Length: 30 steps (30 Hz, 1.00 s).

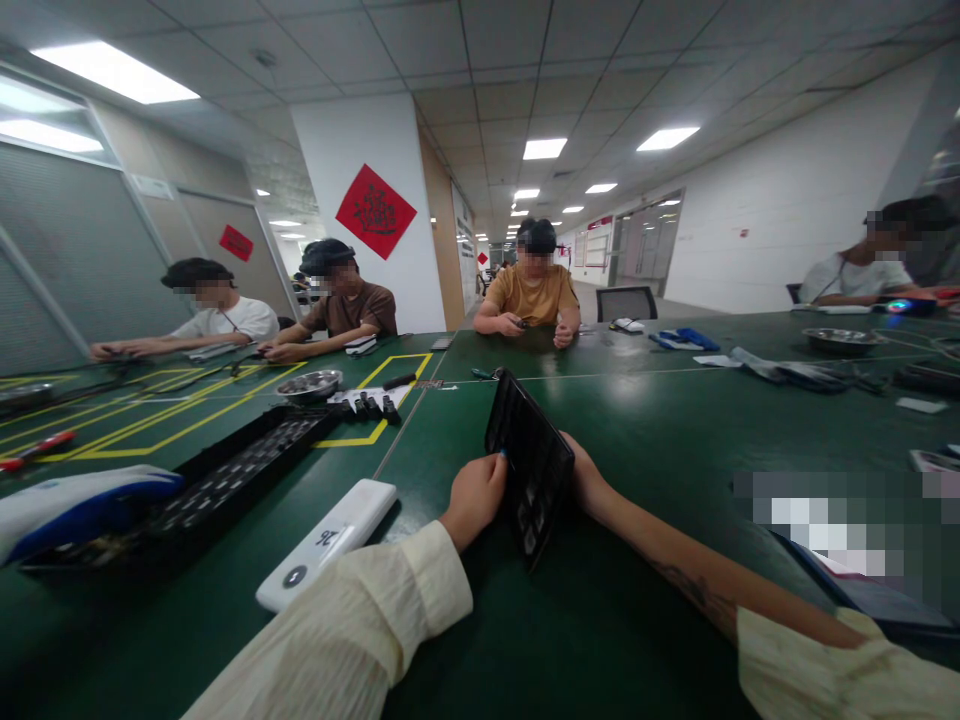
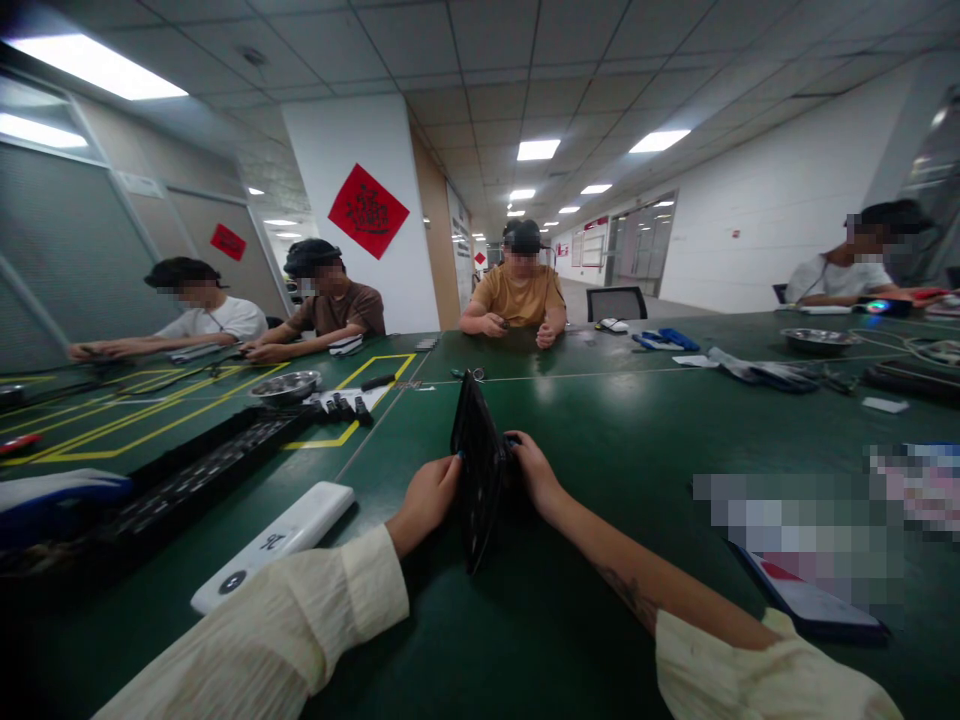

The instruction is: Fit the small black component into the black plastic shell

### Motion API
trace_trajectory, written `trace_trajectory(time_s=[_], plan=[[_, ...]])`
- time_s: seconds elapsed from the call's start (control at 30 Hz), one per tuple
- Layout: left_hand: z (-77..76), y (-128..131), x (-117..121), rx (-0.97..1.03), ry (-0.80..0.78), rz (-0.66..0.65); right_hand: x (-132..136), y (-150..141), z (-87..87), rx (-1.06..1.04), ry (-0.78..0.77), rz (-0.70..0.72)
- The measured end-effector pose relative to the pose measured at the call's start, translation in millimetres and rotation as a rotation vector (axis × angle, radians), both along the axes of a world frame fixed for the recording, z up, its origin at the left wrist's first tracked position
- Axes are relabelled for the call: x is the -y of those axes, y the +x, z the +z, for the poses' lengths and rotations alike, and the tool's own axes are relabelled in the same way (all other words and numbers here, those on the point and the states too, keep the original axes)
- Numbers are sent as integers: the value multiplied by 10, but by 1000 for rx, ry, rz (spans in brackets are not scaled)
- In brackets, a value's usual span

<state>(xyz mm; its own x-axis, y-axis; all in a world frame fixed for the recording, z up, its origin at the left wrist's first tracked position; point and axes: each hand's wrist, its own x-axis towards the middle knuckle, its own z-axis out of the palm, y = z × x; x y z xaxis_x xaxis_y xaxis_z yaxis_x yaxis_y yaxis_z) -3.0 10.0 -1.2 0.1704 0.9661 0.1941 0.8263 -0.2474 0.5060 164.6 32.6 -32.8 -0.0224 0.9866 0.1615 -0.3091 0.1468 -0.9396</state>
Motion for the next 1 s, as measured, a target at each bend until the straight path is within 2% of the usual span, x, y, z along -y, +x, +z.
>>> trace_trajectory(time_s=[0.7,1.0], plan=[[-42,-14,-17,23,42,-30,-2,1,18,13,8,-11],[-24,-12,-1,19,30,-32,-17,12,-33,3,5,10]])
